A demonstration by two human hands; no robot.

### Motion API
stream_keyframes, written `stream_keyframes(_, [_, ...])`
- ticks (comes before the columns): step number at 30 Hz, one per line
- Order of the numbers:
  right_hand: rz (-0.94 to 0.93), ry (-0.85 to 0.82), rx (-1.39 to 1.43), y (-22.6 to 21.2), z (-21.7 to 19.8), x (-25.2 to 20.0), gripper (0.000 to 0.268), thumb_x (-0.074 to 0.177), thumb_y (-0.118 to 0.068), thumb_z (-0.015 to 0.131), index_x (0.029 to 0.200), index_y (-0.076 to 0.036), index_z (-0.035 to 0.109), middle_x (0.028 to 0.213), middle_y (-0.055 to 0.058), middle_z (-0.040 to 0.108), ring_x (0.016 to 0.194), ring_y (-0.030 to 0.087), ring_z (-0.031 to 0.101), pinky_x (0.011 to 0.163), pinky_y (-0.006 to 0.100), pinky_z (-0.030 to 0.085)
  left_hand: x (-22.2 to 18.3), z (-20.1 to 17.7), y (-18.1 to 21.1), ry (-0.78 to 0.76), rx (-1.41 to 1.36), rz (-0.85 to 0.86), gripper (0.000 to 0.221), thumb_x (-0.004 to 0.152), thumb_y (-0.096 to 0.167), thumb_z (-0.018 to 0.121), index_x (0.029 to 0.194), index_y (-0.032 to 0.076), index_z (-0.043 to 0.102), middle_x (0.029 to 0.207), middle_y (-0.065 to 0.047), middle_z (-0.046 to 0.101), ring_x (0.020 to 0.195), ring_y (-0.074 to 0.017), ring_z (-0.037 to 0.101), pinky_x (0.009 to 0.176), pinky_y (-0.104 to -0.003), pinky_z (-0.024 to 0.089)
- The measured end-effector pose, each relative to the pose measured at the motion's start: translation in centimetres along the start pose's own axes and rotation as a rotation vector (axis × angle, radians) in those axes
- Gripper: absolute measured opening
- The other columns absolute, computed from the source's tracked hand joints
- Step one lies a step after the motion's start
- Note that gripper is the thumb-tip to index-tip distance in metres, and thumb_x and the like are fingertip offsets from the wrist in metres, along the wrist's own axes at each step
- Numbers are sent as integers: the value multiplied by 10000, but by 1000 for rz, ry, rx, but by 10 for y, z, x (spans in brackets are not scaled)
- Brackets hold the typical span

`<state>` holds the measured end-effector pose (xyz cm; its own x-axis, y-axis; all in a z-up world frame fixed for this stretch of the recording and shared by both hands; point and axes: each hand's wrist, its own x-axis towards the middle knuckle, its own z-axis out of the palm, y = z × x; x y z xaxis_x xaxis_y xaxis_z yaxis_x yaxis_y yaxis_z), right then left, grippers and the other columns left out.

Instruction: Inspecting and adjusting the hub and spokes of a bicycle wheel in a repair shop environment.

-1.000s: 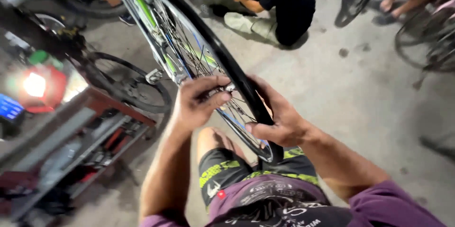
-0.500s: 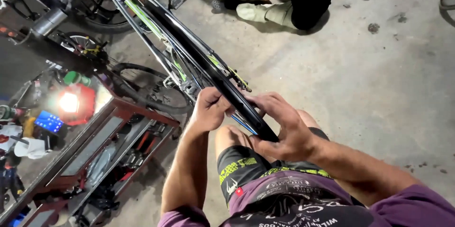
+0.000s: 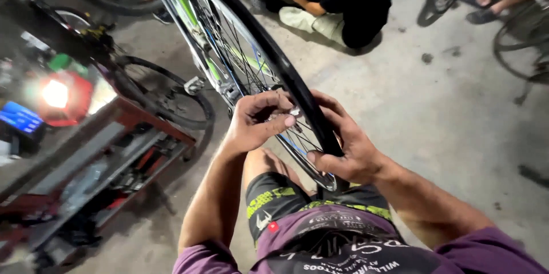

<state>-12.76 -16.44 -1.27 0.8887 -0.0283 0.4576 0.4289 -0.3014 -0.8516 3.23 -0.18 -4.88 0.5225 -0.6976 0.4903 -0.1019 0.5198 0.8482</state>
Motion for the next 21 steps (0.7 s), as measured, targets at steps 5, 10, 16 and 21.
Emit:
stream_keyframes(5, [296, 40, 154, -19, -6, 29, 934, 752, -108, 831, 1592, -115, 422, 1355, 107, 575, 1180, 197, 581, 1064, 409, 498, -3, 19, -9, 183, 67, 263, 236, 789, 9, 924, 925, -37, 737, 1110, -227, 727, 999, -260, 725, 884, -405, 612])
stream_keyframes(10, [207, 2, 163, -20, -6, 55, 897, 801, -129, 802, 1597, -74, 393, 1516, 175, 549, 1388, 256, 543, 1212, 562, 388, 3, 24, 16, 379, 286, 512, 209, 821, 44, 900, 946, -4, 739, 1094, -238, 742, 987, -361, 753, 866, -451, 613])
stream_keyframes(16, [113, -42, 327, -14, -2, 55, 818, 786, -70, 733, 1540, 18, 430, 1441, 177, 569, 1345, 286, 557, 1219, 630, 323, 26, 18, 40, 550, 508, 635, 307, 874, 48, 889, 1143, 42, 741, 1160, -156, 752, 1029, -333, 770, 805, -373, 639])
stream_keyframes(21, [14, -46, 350, 13, -13, 46, 852, 780, -50, 710, 1561, 34, 380, 1498, 205, 533, 1395, 330, 524, 1236, 714, 233, 38, 15, 39, 466, 491, 628, 255, 884, 86, 894, 1102, 54, 765, 1118, -129, 757, 971, -319, 774, 791, -382, 629])
